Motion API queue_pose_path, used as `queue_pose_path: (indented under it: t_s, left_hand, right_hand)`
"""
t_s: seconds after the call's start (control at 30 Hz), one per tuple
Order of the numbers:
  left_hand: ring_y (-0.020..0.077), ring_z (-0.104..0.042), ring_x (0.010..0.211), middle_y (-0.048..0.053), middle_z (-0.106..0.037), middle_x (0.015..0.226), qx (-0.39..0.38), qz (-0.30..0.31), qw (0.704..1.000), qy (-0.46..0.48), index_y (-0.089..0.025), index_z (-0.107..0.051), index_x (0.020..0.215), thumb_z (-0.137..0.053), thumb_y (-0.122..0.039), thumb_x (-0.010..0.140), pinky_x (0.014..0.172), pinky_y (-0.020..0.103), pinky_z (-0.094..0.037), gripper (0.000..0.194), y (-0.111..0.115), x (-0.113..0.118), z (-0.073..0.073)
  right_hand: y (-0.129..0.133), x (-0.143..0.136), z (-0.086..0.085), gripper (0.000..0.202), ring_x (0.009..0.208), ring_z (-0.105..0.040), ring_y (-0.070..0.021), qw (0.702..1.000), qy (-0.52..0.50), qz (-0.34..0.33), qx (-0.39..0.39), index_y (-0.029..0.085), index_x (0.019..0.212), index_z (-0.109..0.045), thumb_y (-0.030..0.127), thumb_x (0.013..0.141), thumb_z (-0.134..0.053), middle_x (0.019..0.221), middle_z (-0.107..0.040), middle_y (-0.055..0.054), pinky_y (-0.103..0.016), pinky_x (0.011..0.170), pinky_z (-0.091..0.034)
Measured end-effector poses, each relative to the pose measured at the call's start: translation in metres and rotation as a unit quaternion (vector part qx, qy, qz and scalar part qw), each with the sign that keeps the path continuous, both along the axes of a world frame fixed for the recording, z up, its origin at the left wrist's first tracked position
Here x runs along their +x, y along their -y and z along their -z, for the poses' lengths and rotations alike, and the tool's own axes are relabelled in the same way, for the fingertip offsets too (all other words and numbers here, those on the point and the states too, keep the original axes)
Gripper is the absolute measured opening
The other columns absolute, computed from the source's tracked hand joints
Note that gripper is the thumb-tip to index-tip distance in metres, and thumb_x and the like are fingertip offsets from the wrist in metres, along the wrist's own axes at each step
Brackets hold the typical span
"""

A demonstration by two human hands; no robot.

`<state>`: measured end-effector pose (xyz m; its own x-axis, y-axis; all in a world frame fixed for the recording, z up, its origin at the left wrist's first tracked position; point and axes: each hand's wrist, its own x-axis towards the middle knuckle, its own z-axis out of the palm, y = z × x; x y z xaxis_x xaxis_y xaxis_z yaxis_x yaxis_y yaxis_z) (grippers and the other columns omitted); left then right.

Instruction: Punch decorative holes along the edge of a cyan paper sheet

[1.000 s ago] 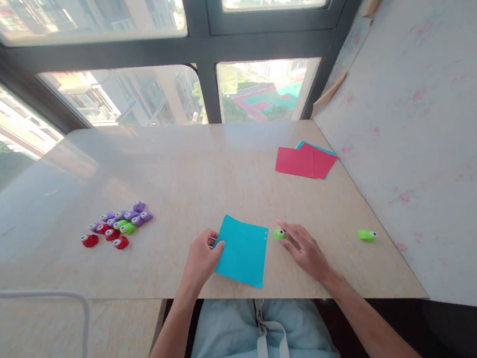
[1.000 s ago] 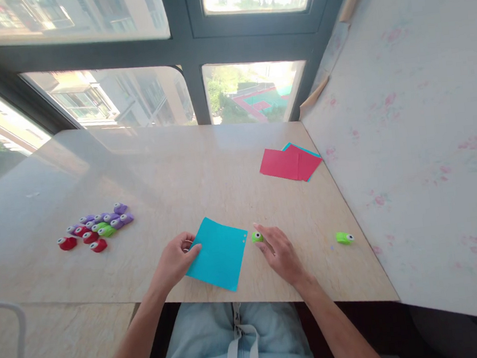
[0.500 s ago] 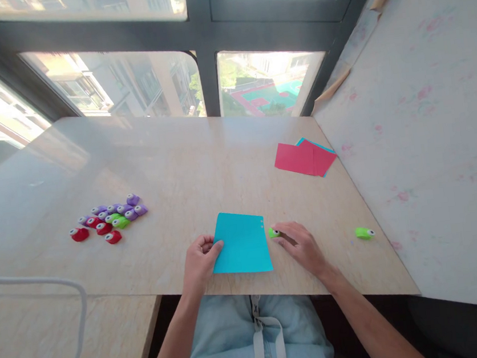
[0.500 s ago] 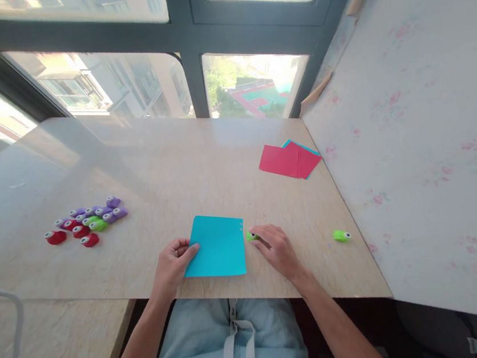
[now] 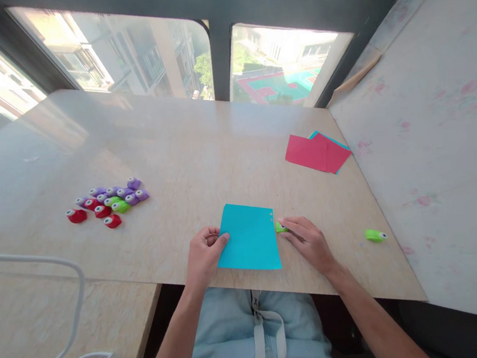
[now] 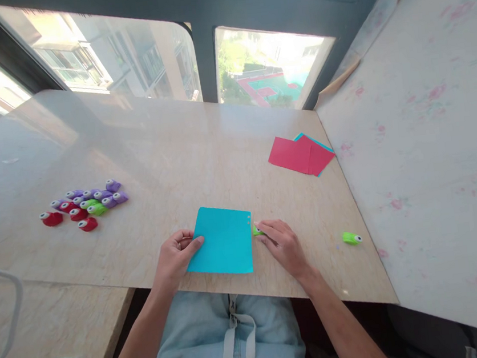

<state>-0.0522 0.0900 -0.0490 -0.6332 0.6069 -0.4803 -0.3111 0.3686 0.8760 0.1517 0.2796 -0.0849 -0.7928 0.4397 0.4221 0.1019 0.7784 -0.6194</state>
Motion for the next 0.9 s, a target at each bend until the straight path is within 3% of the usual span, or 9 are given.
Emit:
queue_pose_path:
  t_s: [0.57,0.9]
  left_hand:
    - [0.0215,-0.064,0.075,0.009,-0.069,0.079,-0.015,0.016,0.999,-0.039,-0.015,-0.060,0.088,-0.069,-0.051,0.071,0.059,0.025,-0.044,0.041,-0.0015,0.0055,0.0031]
    - [0.0211,-0.064,0.070,0.009,-0.070,0.080,-0.002,0.006,1.000,-0.003,-0.015,-0.060,0.089,-0.074,-0.055,0.066,0.058,0.026,-0.045,0.049,-0.0015,0.0048,0.0038]
  right_hand:
    - [0.0005,-0.0050,-0.0093,0.026,0.100,-0.064,-0.0235,1.000,-0.001,-0.003,-0.003,0.025,0.122,-0.066,0.024,0.097,-0.057,0.112,-0.069,-0.008,-0.042,0.086,-0.053]
    - [-0.0005,-0.0038,-0.0078,0.026,0.098,-0.064,-0.0233,1.000,-0.002,0.000,-0.007,0.025,0.121,-0.067,0.023,0.097,-0.057,0.111,-0.069,-0.008,-0.040,0.084,-0.053]
